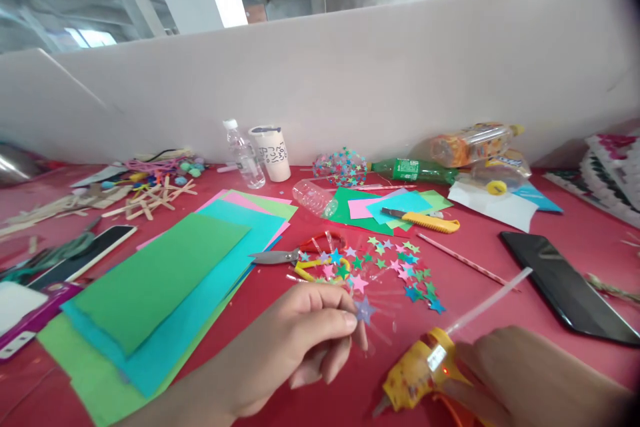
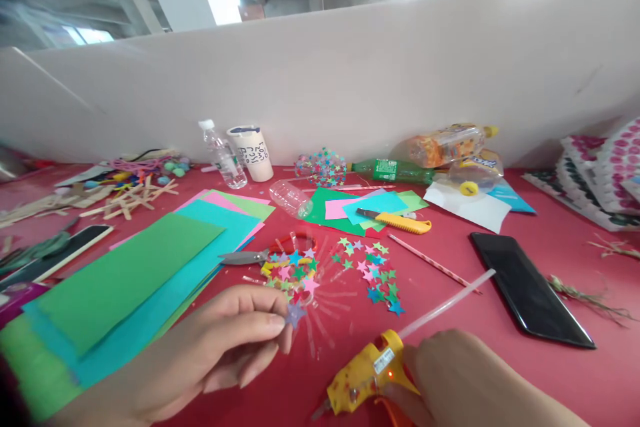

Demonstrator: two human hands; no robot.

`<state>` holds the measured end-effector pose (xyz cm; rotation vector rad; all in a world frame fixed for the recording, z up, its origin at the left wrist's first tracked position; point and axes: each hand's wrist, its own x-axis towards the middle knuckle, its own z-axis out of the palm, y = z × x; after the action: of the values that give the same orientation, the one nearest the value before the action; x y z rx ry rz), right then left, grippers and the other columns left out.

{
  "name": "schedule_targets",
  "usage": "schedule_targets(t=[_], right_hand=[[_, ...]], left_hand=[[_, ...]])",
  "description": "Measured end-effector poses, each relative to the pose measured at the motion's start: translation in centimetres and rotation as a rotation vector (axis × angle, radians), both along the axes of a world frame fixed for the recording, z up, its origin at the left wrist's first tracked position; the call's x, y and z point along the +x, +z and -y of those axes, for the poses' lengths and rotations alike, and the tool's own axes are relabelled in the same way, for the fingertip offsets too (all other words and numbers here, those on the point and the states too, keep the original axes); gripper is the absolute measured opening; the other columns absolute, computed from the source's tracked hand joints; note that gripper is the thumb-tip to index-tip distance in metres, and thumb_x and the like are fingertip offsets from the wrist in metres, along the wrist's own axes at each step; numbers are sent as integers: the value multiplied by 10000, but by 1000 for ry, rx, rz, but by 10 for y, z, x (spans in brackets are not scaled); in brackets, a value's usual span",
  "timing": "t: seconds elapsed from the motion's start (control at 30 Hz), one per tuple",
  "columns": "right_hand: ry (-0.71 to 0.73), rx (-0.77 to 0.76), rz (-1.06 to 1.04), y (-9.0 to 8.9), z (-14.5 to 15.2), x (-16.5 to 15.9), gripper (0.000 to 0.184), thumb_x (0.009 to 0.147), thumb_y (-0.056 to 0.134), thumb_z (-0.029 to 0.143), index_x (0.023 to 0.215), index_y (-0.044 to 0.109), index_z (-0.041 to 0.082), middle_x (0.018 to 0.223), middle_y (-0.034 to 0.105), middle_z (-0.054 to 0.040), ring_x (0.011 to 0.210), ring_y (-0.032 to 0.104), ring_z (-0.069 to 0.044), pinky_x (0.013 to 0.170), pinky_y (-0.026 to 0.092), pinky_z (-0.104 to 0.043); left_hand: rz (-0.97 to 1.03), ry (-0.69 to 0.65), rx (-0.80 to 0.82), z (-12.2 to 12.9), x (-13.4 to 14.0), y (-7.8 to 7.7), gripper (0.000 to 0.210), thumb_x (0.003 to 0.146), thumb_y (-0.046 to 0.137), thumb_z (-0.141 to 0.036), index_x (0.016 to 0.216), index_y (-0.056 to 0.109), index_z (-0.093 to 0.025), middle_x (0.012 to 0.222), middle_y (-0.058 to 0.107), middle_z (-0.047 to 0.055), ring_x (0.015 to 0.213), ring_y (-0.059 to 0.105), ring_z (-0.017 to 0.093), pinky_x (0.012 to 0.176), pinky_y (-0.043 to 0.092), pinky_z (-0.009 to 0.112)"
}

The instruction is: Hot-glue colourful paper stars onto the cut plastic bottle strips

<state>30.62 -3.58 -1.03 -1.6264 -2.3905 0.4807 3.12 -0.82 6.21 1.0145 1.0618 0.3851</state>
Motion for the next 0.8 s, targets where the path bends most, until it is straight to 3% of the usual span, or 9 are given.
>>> schedule_targets(t=[0.07,0.13,0.17,0.27,0.5,0.67,0.8], right_hand=[[185,59,-3,17,-8,-11,193,905,520,318,730,584,269,591,636,5,476,579,-167,445,329,-306],[339,264,-127,35,-13,-24,137,943,444,178,868,546,229,632,610,26,492,551,-129,454,359,-261],[369,385,-195,42,-14,-31,125,948,427,142,939,535,205,662,616,24,504,551,-118,471,377,-247],[438,533,-235,51,-16,-47,123,967,421,120,998,530,169,711,637,8,559,582,-122,519,399,-250],[530,597,-216,41,-21,-56,190,996,361,139,1050,541,112,712,650,-25,527,546,-144,474,367,-293],[515,590,-225,48,-27,-57,216,1022,324,181,1012,538,149,781,695,-44,557,586,-137,484,381,-288],[440,439,-267,55,-39,-51,119,1001,415,199,1003,533,185,766,678,-11,601,611,-119,544,428,-239]], left_hand=[[22,-19,-58,-2,5,-1,188,850,505,-280,750,605,-155,480,495,-43,376,273,50,350,151,167],[25,-19,-106,-4,11,-1,171,831,512,-272,740,599,-157,464,488,-46,371,269,53,353,141,181],[19,-11,-128,-4,13,-1,160,822,517,-269,736,595,-159,460,486,-47,373,268,54,359,136,188],[2,31,-188,-1,15,0,128,797,542,-275,728,573,-171,470,497,-48,399,273,57,398,145,200],[16,90,-253,4,8,-3,120,756,567,-293,719,571,-179,507,499,-48,426,296,60,433,134,220],[36,56,-291,2,3,-3,144,796,552,-303,722,571,-181,502,500,-45,411,302,55,401,145,201],[-86,25,-133,4,-2,7,173,870,494,-338,929,579,-201,462,494,-69,357,274,55,345,135,186]])
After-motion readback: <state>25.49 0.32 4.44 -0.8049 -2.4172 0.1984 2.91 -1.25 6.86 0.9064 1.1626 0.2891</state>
